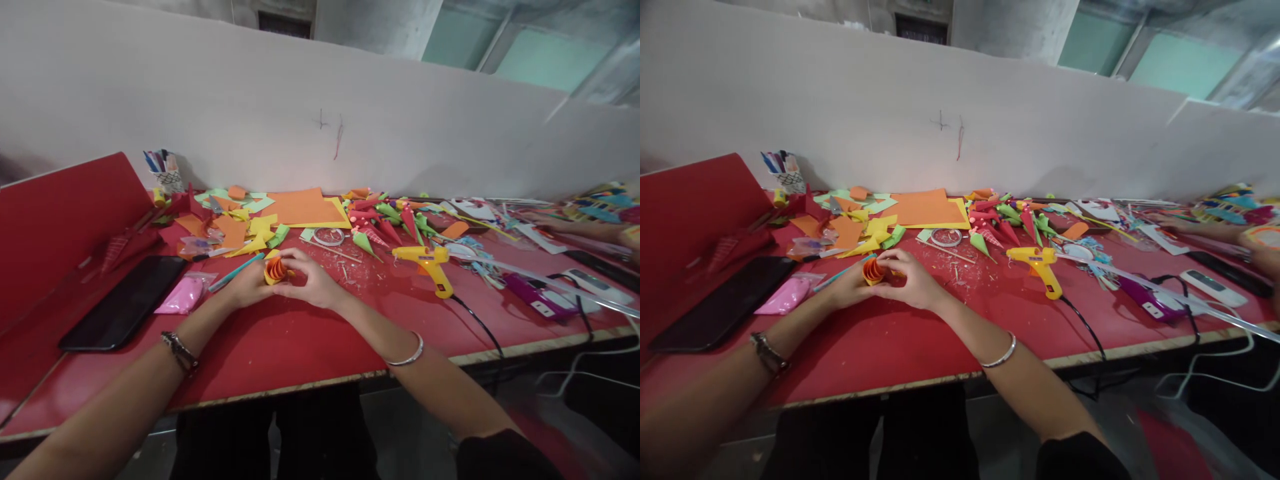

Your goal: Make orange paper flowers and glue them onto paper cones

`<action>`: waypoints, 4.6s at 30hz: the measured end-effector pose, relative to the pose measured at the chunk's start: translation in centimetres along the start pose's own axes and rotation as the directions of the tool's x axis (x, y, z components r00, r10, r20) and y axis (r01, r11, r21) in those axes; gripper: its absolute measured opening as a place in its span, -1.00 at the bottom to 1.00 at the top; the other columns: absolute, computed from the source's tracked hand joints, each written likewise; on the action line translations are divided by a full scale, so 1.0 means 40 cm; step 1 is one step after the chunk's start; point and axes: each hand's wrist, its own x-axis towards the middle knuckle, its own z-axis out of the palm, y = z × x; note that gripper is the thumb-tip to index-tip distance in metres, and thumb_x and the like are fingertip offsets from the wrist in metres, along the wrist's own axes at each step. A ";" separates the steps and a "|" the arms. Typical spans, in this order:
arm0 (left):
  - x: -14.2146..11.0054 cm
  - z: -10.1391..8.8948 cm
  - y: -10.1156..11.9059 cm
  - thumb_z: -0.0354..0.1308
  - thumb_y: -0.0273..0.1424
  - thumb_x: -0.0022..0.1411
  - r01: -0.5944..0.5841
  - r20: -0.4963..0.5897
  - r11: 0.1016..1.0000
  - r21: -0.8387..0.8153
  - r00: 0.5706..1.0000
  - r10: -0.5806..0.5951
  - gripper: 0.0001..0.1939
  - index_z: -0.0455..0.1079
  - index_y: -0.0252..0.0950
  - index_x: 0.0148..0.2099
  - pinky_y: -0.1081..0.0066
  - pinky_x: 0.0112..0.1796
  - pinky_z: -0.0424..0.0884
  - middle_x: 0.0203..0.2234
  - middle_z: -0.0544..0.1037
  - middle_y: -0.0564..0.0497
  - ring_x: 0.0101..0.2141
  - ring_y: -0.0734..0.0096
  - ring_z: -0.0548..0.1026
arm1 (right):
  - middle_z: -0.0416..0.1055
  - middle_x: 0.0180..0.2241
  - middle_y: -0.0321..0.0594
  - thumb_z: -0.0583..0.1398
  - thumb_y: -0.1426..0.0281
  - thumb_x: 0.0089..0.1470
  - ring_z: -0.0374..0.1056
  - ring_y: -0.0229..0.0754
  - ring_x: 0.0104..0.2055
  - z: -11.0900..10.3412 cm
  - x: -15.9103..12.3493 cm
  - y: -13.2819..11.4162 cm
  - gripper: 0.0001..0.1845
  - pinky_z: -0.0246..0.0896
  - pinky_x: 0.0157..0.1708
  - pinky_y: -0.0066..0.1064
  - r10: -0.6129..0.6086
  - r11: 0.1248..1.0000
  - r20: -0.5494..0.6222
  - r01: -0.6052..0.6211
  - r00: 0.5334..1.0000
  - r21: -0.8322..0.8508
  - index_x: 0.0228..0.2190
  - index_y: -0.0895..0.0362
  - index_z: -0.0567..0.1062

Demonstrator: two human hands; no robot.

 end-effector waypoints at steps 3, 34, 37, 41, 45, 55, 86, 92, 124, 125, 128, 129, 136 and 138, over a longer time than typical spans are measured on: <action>0.001 0.000 0.000 0.04 -0.22 0.09 -0.020 -0.012 0.997 0.076 1.000 0.021 -0.73 0.36 -0.31 -0.25 0.44 -0.32 0.36 -0.31 0.48 -0.04 -0.36 0.41 0.44 | 0.21 -0.11 -0.21 0.20 0.36 -0.07 0.14 -0.23 0.00 0.002 0.002 -0.005 -0.69 0.07 0.03 -0.30 -0.048 0.997 0.022 0.049 0.999 -0.053 -0.20 0.07 0.39; 0.002 -0.017 0.047 0.06 -0.43 0.12 -0.021 -0.360 0.920 0.390 0.917 0.174 -0.88 0.27 -0.28 -0.24 0.57 -0.45 0.31 -0.41 0.41 0.04 -0.51 0.62 0.35 | 0.35 -0.27 -0.17 0.13 0.34 0.01 0.24 -0.18 -0.18 -0.068 0.009 0.056 -0.77 0.13 -0.17 -0.33 -0.064 0.871 0.001 0.056 0.998 -0.488 -0.23 0.12 0.37; 0.003 -0.020 0.043 0.03 -0.42 0.14 -0.012 -0.346 0.913 0.407 0.924 0.166 -0.88 0.28 -0.28 -0.23 0.55 -0.41 0.32 -0.37 0.41 0.02 -0.46 0.59 0.37 | 0.34 -0.26 -0.17 0.13 0.35 0.01 0.24 -0.18 -0.18 -0.068 0.012 0.060 -0.76 0.14 -0.17 -0.32 -0.043 0.885 0.008 0.042 0.999 -0.463 -0.22 0.11 0.38; 0.001 -0.023 0.040 0.00 -0.41 0.16 0.034 -0.328 0.891 0.453 0.935 0.131 -0.87 0.30 -0.28 -0.22 0.54 -0.40 0.32 -0.33 0.41 0.00 -0.45 0.58 0.37 | 0.32 -0.30 -0.17 0.15 0.36 -0.01 0.24 -0.20 -0.22 -0.067 0.011 0.061 -0.77 0.14 -0.21 -0.36 0.003 0.889 -0.013 -0.009 1.000 -0.459 -0.24 0.14 0.40; 0.000 -0.023 0.040 0.01 -0.41 0.14 0.103 -0.330 0.880 0.464 0.942 0.064 -0.86 0.31 -0.27 -0.22 0.54 -0.39 0.32 -0.31 0.42 0.01 -0.44 0.55 0.40 | 0.33 -0.28 -0.17 0.13 0.39 0.00 0.24 -0.19 -0.23 -0.066 0.005 0.060 -0.75 0.12 -0.26 -0.37 0.090 0.847 0.006 -0.073 0.996 -0.527 -0.21 0.14 0.36; 0.004 -0.023 0.030 -0.03 -0.31 0.18 0.139 -0.301 0.882 0.451 0.954 0.003 -0.82 0.32 -0.26 -0.23 0.51 -0.36 0.32 -0.29 0.39 0.00 -0.39 0.50 0.41 | 0.29 -0.33 -0.19 0.11 0.22 0.00 0.22 -0.23 -0.30 -0.052 0.000 0.047 -0.66 0.13 -0.31 -0.41 0.147 0.884 0.041 -0.113 0.988 -0.453 -0.23 0.19 0.35; 0.003 -0.031 0.018 -0.05 -0.38 0.20 0.086 -0.280 0.900 0.427 0.959 0.041 -0.84 0.34 -0.27 -0.30 0.50 -0.36 0.29 -0.38 0.34 0.01 -0.40 0.51 0.35 | 0.26 -0.55 -0.31 -0.05 0.10 0.06 0.13 -0.31 -0.49 -0.039 0.007 0.036 -0.56 -0.03 -0.49 -0.47 0.310 0.934 -0.069 -0.317 0.948 -0.167 -0.47 0.19 0.39; 0.000 -0.031 0.011 -0.05 -0.38 0.20 0.051 -0.278 0.888 0.457 0.957 0.087 -0.83 0.36 -0.27 -0.29 0.50 -0.33 0.30 -0.37 0.35 0.00 -0.36 0.49 0.36 | 0.32 -0.51 -0.28 -0.06 0.09 0.07 0.18 -0.28 -0.44 -0.038 0.007 0.043 -0.55 0.02 -0.47 -0.46 0.338 0.933 -0.048 -0.342 0.940 -0.117 -0.40 0.18 0.42; 0.007 -0.015 0.052 0.13 -0.43 0.06 -0.030 -0.389 0.962 0.271 0.911 0.138 -0.79 0.26 -0.31 -0.20 0.54 -0.43 0.34 -0.40 0.36 0.03 -0.45 0.58 0.35 | 0.42 -0.30 -0.24 0.21 0.35 -0.08 0.27 -0.24 -0.26 -0.044 0.017 0.038 -0.78 0.04 -0.14 -0.32 -0.043 0.947 -0.092 0.012 0.995 -0.320 -0.31 0.12 0.43; 0.008 -0.015 0.052 0.12 -0.44 0.07 -0.053 -0.376 0.958 0.283 0.912 0.162 -0.83 0.27 -0.31 -0.23 0.53 -0.41 0.35 -0.40 0.37 0.02 -0.43 0.56 0.35 | 0.42 -0.30 -0.24 0.21 0.34 -0.08 0.28 -0.24 -0.26 -0.044 0.017 0.039 -0.78 0.04 -0.14 -0.32 -0.045 0.948 -0.095 0.012 0.994 -0.317 -0.30 0.12 0.43; 0.010 -0.015 0.051 0.10 -0.45 0.09 -0.080 -0.378 0.943 0.324 0.903 0.206 -0.87 0.29 -0.31 -0.25 0.48 -0.35 0.36 -0.36 0.38 -0.01 -0.34 0.50 0.37 | 0.43 -0.28 -0.22 0.21 0.33 -0.09 0.29 -0.24 -0.27 -0.041 0.013 0.042 -0.72 0.12 -0.23 -0.39 0.019 0.965 -0.111 -0.047 0.994 -0.259 -0.25 0.13 0.42; 0.010 -0.014 0.051 0.09 -0.46 0.10 -0.075 -0.385 0.939 0.336 0.899 0.210 -0.87 0.29 -0.31 -0.24 0.47 -0.33 0.36 -0.36 0.38 -0.01 -0.33 0.49 0.37 | 0.42 -0.28 -0.22 0.20 0.33 -0.08 0.30 -0.24 -0.28 -0.040 0.011 0.041 -0.70 0.14 -0.27 -0.41 0.052 0.968 -0.113 -0.078 0.992 -0.239 -0.23 0.13 0.41; 0.010 -0.012 0.051 0.05 -0.48 0.12 -0.055 -0.412 0.929 0.366 0.886 0.214 -0.81 0.27 -0.29 -0.16 0.40 -0.25 0.37 -0.30 0.39 -0.04 -0.26 0.44 0.37 | 0.41 -0.31 -0.24 0.13 0.25 -0.01 0.27 -0.29 -0.41 -0.040 0.008 0.025 -0.63 0.15 -0.42 -0.47 0.112 0.963 -0.045 -0.119 0.993 -0.243 -0.14 0.12 0.36; 0.010 -0.011 0.055 0.03 -0.50 0.13 -0.048 -0.415 0.926 0.375 0.884 0.214 -0.79 0.25 -0.28 -0.13 0.39 -0.23 0.36 -0.29 0.39 -0.04 -0.24 0.43 0.36 | 0.41 -0.29 -0.22 0.11 0.26 0.01 0.26 -0.29 -0.42 -0.041 0.009 0.028 -0.64 0.16 -0.41 -0.45 0.089 0.964 -0.041 -0.096 0.995 -0.248 -0.13 0.11 0.35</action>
